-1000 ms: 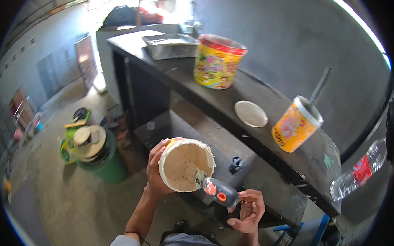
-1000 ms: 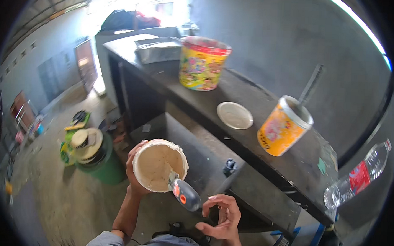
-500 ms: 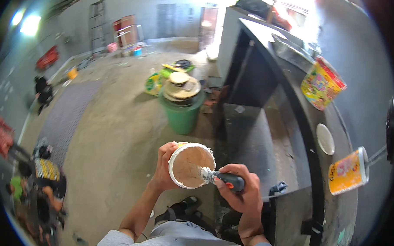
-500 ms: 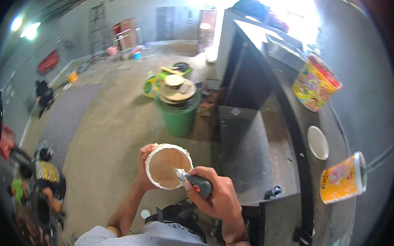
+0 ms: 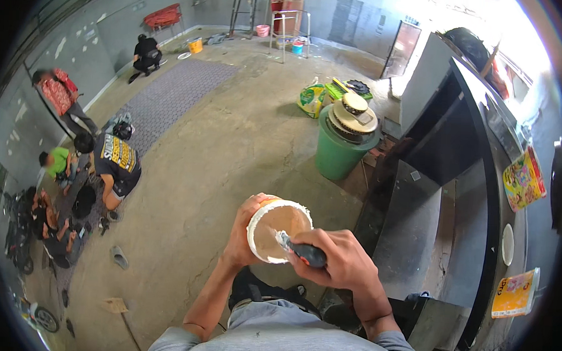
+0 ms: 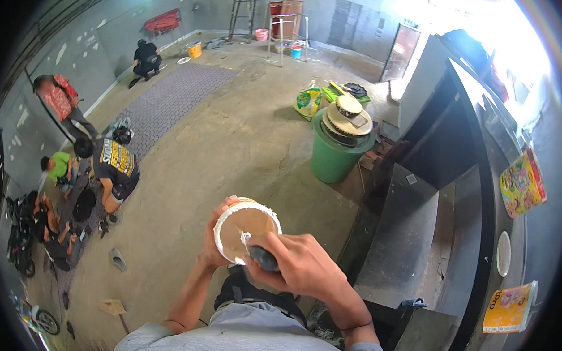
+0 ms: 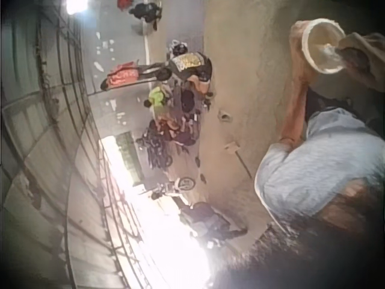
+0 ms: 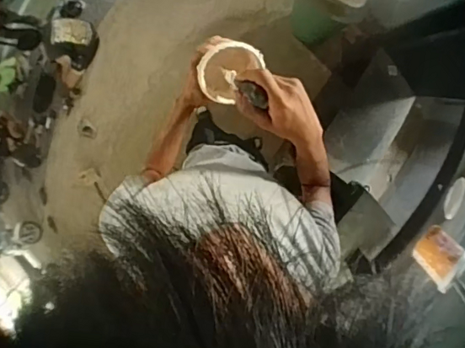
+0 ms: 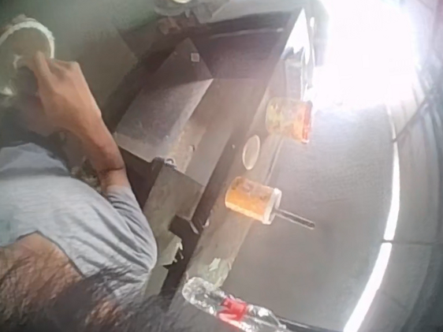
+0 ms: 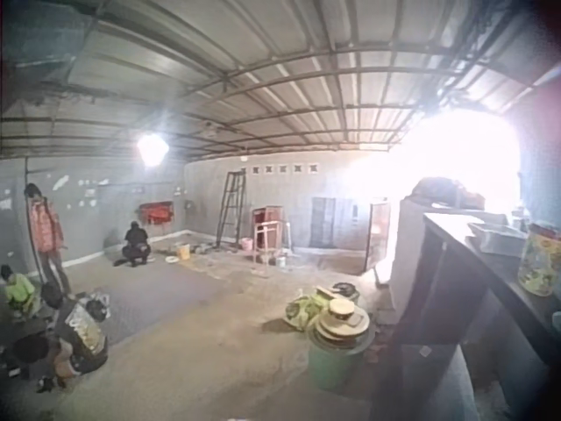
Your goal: Applying wall putty or plaster to holes in a wall using a putty knife.
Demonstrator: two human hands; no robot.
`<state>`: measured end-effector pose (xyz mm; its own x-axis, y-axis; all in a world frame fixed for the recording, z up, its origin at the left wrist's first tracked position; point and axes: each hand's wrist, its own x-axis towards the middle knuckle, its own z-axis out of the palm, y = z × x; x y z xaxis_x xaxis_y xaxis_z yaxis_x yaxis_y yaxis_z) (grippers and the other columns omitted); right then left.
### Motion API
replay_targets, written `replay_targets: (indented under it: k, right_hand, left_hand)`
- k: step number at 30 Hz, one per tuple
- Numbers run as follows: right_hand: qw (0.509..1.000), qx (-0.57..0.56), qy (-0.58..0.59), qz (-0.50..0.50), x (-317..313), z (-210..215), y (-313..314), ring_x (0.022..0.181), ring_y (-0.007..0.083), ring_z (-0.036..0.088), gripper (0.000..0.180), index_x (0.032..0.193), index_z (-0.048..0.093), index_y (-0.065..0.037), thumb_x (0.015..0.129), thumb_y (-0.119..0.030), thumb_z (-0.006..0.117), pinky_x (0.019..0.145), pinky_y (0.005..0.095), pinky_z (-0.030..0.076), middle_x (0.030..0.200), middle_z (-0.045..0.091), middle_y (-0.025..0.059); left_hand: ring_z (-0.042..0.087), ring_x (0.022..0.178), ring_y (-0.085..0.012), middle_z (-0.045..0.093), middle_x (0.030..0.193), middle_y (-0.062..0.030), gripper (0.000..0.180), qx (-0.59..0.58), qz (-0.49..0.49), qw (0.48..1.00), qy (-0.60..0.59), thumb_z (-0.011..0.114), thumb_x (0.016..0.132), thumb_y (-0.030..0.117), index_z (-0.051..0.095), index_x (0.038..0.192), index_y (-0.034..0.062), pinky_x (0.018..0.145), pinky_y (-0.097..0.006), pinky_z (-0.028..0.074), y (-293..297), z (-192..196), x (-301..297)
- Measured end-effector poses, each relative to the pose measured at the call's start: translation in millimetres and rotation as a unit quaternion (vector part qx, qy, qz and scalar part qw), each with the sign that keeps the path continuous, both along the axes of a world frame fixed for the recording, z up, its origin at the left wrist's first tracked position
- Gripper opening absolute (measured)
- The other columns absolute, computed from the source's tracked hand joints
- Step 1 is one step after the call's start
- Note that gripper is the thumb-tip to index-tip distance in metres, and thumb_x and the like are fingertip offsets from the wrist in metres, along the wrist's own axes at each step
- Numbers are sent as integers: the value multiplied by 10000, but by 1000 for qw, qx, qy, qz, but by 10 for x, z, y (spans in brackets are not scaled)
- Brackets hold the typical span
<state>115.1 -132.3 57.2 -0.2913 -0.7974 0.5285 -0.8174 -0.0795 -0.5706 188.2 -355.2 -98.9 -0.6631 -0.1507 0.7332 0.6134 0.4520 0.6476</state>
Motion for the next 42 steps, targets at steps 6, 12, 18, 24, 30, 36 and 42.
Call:
replay_targets:
  k: [6, 12, 18, 24, 30, 36, 42]
  right_hand:
    - [999, 22, 8, 46, 190, 87, -741, 690, 360, 712, 333, 1135, 610, -72, 872, -171, 789, 616, 422, 564, 849, 724, 131]
    - [986, 108, 40, 122, 495, 85, -1730, 725, 363, 712, 336, 1158, 610, -67, 902, -213, 771, 617, 427, 551, 874, 729, 148]
    - [961, 222, 31, 163, 811, -229, -2594, 748, 381, 706, 292, 1127, 619, -96, 902, -226, 752, 658, 446, 553, 869, 732, 147]
    - [958, 227, 98, 146, 1147, -396, -3036, 737, 298, 727, 265, 998, 668, -74, 894, -296, 768, 616, 376, 560, 889, 748, 95]
    - [917, 238, 240, 210, 1352, -375, -3322, 682, 290, 705, 267, 1041, 714, -89, 943, -337, 702, 586, 395, 543, 801, 699, 77]
    - [916, 164, 336, 145, 1507, -527, -3461, 633, 233, 702, 222, 1033, 695, -88, 930, -285, 700, 535, 383, 520, 728, 649, 36]
    - [895, 168, 351, 218, 1436, -826, -3518, 647, 231, 703, 224, 1048, 641, -41, 909, -205, 705, 544, 346, 531, 843, 646, 51]
  left_hand:
    - [507, 1367, -379, 484, 1502, -188, 1168, 75, -14, 997, 17, 1025, 573, 181, 345, 1520, 95, 1177, -518, 363, -626, -157, 438]
    - [521, 1353, -378, 541, 1449, -188, 1177, 81, 79, 994, -12, 1023, 569, 200, 337, 1519, 88, 1164, -521, 384, -1455, -400, 1154]
    - [528, 1334, -416, 542, 1445, -187, 1143, -102, 250, 961, -51, 1001, 564, 210, 350, 1493, 68, 1138, -545, 415, -1974, -535, 1819]
    - [512, 1351, -420, 536, 1450, -177, 1097, -73, 341, 934, -82, 985, 570, 237, 386, 1473, 67, 1142, -549, 409, -2172, -668, 2372]
    - [500, 1369, -409, 532, 1450, -171, 1087, -48, 431, 897, -84, 989, 564, 250, 405, 1464, 70, 1149, -536, 393, -2184, -742, 2720]
    - [516, 1348, -402, 537, 1442, -170, 1094, -37, 472, 875, -99, 996, 560, 255, 408, 1463, 69, 1115, -516, 423, -2217, -744, 2738]
    - [604, 1259, -363, 568, 1398, -174, 1102, -70, 456, 881, -108, 1020, 529, 240, 430, 1441, 52, 1023, -482, 520, -2369, -670, 2634]
